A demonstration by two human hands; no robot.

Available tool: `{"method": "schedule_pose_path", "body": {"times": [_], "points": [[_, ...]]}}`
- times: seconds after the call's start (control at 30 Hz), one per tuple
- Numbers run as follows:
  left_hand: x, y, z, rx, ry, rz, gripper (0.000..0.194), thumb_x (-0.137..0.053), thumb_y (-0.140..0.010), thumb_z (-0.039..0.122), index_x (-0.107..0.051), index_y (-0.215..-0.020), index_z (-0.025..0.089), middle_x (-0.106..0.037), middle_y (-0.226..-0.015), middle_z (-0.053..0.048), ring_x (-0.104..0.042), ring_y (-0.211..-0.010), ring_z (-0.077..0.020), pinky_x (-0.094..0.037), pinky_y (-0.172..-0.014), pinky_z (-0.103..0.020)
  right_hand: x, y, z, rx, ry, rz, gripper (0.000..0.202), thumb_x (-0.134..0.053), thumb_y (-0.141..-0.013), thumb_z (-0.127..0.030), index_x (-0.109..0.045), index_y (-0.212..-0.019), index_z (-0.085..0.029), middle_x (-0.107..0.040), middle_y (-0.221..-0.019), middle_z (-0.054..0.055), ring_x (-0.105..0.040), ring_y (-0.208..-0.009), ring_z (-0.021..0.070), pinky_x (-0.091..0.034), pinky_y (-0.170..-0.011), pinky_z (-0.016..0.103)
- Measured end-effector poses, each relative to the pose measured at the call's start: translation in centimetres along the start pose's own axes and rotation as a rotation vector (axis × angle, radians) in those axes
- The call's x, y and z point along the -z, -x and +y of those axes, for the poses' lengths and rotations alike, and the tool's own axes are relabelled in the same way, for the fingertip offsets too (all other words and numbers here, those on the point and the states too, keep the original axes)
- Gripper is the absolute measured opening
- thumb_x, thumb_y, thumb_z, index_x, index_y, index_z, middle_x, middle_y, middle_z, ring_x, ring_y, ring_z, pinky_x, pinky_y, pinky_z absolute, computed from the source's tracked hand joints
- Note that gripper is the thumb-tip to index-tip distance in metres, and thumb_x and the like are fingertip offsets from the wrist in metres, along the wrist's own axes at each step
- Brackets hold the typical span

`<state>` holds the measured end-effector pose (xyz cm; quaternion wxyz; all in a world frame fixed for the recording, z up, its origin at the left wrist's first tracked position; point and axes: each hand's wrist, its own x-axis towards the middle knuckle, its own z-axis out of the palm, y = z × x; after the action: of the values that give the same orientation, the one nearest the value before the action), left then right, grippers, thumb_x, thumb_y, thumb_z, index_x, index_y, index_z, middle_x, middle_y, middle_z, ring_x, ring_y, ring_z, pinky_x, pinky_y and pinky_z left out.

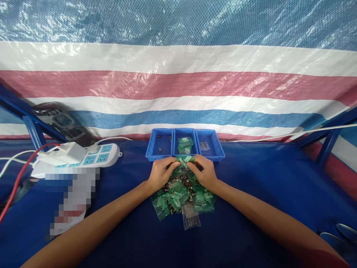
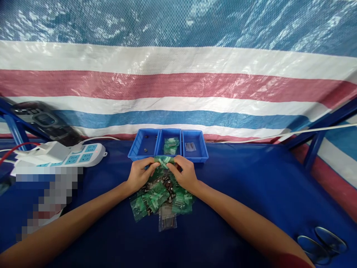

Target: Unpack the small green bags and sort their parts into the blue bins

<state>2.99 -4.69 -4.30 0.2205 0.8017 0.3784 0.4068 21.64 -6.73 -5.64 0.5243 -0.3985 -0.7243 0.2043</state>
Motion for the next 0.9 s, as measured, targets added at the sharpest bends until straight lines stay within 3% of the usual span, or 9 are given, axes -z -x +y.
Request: {"method": "schedule_pose_path", "body": {"times": [0.3, 0.47, 0.73, 0.9], "points": [[-0.13, -0.28, 0.19, 0.008, 0.027, -0.081, 0.02, -0.054, -0.087, 0.033, -0.06, -0.082, 0.015, -0.052, -0.053, 0.004, -0.048, -0.049, -0.0087, -0.037, -0.05, -0.019, 0.17, -0.29, -0.11, 0.018, -0.012, 0.008, 0.02, -0.05, -0.09, -0.031, -0.059, -0.079, -0.018, -0.048, -0.065, 0.002, -0.045, -0.055, 0.0132, -0.037, -0.053, 0.027], [-0.43, -0.13, -0.15, -0.007, -0.001, -0.042, 0.033, -0.055, -0.085, 0.037, -0.052, -0.061, 0.015, -0.047, -0.048, 0.004, -0.046, -0.047, -0.0084, -0.034, -0.048, -0.02, 0.22, -0.04, 0.1, 0.018, -0.035, 0.001, 0.016, -0.051, -0.089, -0.03, -0.059, -0.081, -0.018, -0.051, -0.069, 0.003, -0.046, -0.056, 0.0127, -0.038, -0.052, 0.026], [-0.23, -0.13, -0.04, -0.031, 0.032, -0.048, 0.032, -0.051, -0.088, 0.034, -0.056, -0.063, 0.015, -0.049, -0.049, 0.003, -0.048, -0.047, -0.0093, -0.036, -0.049, -0.021, 0.17, -0.19, 0.01, 0.009, -0.06, -0.033, 0.021, -0.049, -0.09, -0.037, -0.059, -0.089, -0.019, -0.048, -0.065, 0.001, -0.045, -0.053, 0.0127, -0.039, -0.05, 0.026], [-0.08, -0.11, 0.1, 0.001, 0.087, -0.051, 0.033, -0.047, -0.091, 0.031, -0.056, -0.064, 0.014, -0.05, -0.049, 0.002, -0.05, -0.05, -0.0095, -0.037, -0.05, -0.02, 0.12, -0.17, -0.08, -0.008, -0.04, -0.071, 0.024, -0.049, -0.09, -0.039, -0.057, -0.083, -0.018, -0.046, -0.064, 0.001, -0.044, -0.053, 0.0126, -0.037, -0.05, 0.026]]}}
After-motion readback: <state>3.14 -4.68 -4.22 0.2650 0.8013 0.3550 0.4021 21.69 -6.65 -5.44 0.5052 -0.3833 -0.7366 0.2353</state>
